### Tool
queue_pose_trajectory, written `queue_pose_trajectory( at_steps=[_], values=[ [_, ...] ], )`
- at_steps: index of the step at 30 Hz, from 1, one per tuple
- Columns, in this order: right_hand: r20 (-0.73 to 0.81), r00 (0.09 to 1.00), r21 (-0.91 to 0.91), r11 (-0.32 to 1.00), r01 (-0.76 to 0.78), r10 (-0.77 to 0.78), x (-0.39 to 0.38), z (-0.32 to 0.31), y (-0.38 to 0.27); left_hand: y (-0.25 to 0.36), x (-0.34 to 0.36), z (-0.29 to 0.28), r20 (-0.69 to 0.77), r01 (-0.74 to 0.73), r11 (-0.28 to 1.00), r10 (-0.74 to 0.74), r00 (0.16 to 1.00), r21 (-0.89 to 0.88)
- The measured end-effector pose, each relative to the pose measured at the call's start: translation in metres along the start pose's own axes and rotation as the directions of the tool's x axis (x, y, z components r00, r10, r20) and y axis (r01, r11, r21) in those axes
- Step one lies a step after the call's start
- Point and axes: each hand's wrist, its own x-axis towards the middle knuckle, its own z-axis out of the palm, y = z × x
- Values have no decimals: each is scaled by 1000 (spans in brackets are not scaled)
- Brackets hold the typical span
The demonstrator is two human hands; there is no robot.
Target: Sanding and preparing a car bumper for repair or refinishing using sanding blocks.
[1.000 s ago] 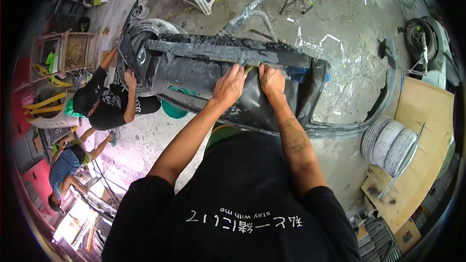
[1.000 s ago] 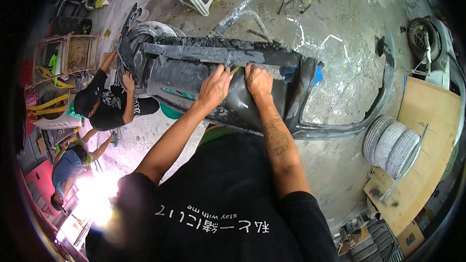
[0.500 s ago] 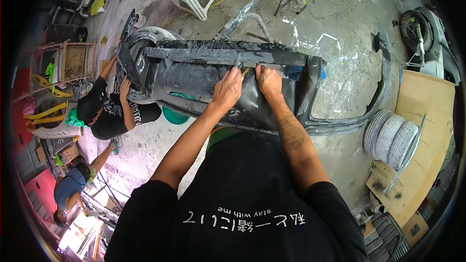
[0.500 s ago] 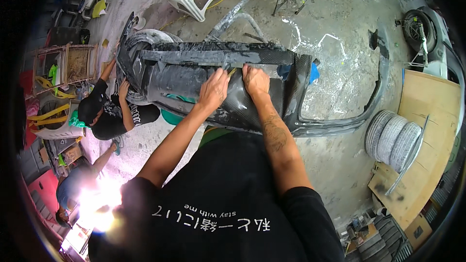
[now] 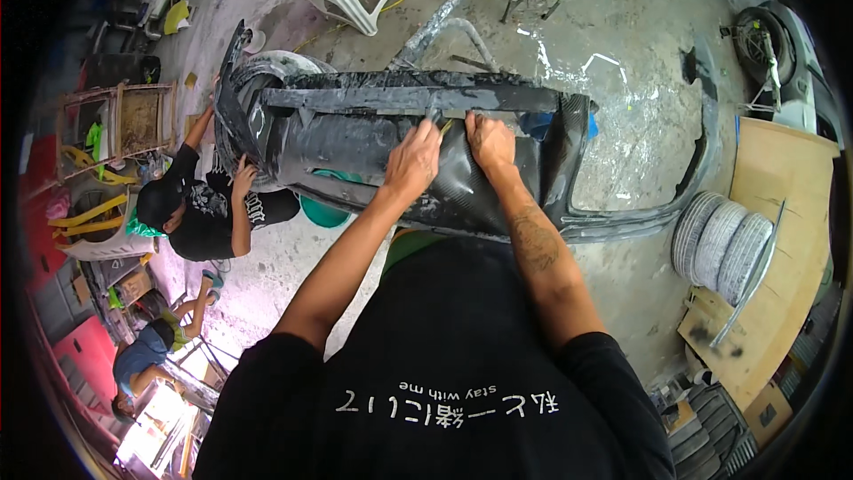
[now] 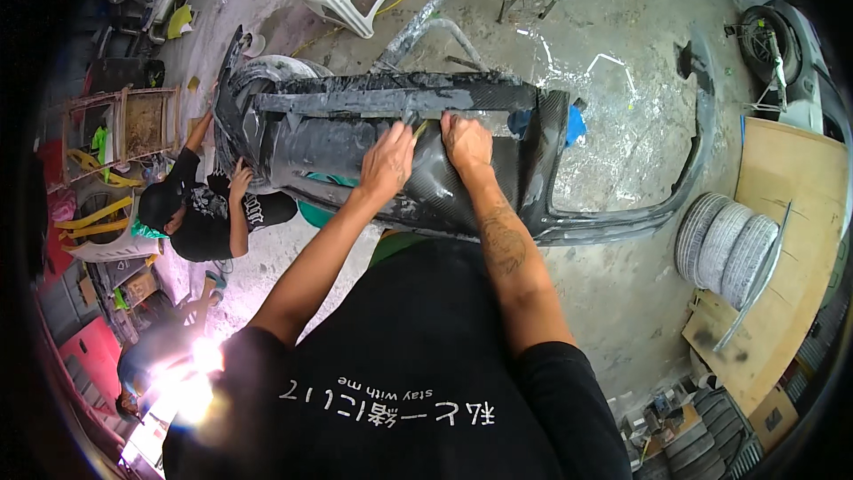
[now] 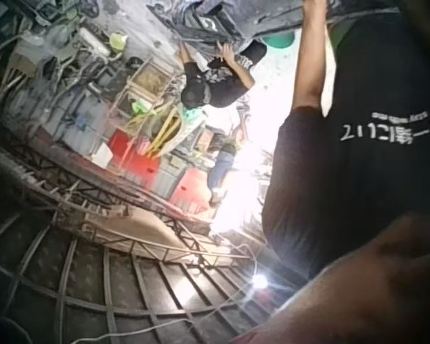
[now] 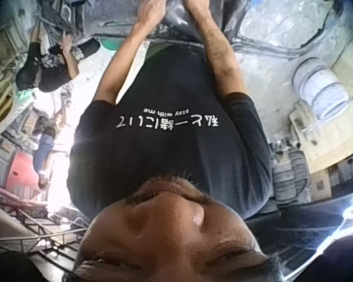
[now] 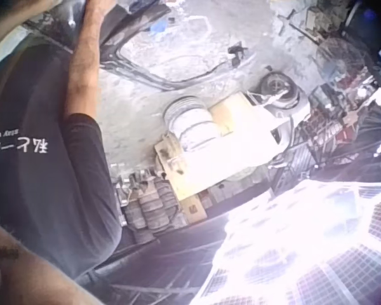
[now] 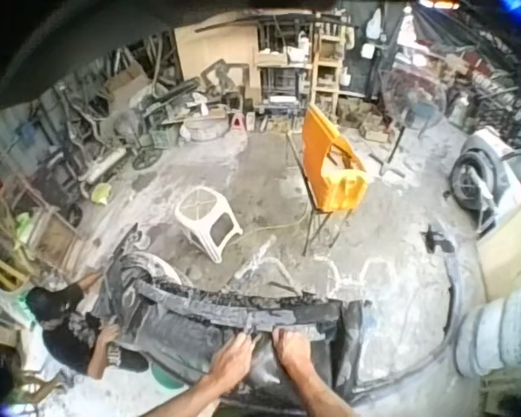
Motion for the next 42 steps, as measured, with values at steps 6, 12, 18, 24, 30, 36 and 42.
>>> queue_pose_trajectory(
  at_steps=[6,12,18,24,30,36,42],
  values=[
    [15,1000,8,1000,-19,19,-9,-1,1,3,-13,3,-21,-12,1000,12,1000,19],
    [23,1000,45,999,-21,20,-4,-11,-1,5,1,7,-75,-57,996,62,995,64],
    [8,1000,59,998,-28,28,0,-8,1,4,14,10,2,-40,997,40,999,68],
    [19,1000,61,998,-24,23,2,-7,3,3,18,10,-51,-100,994,102,993,46],
    [-43,999,30,999,15,-14,-4,3,4,4,-6,2,6,13,1000,-13,1000,19],
    [22,1000,26,1000,-10,10,-6,-2,0,5,-16,0,0,62,998,-62,998,29],
    [3,1000,24,1000,0,0,0,0,7,10,0,8,-56,-25,999,27,998,32]
  ],
)
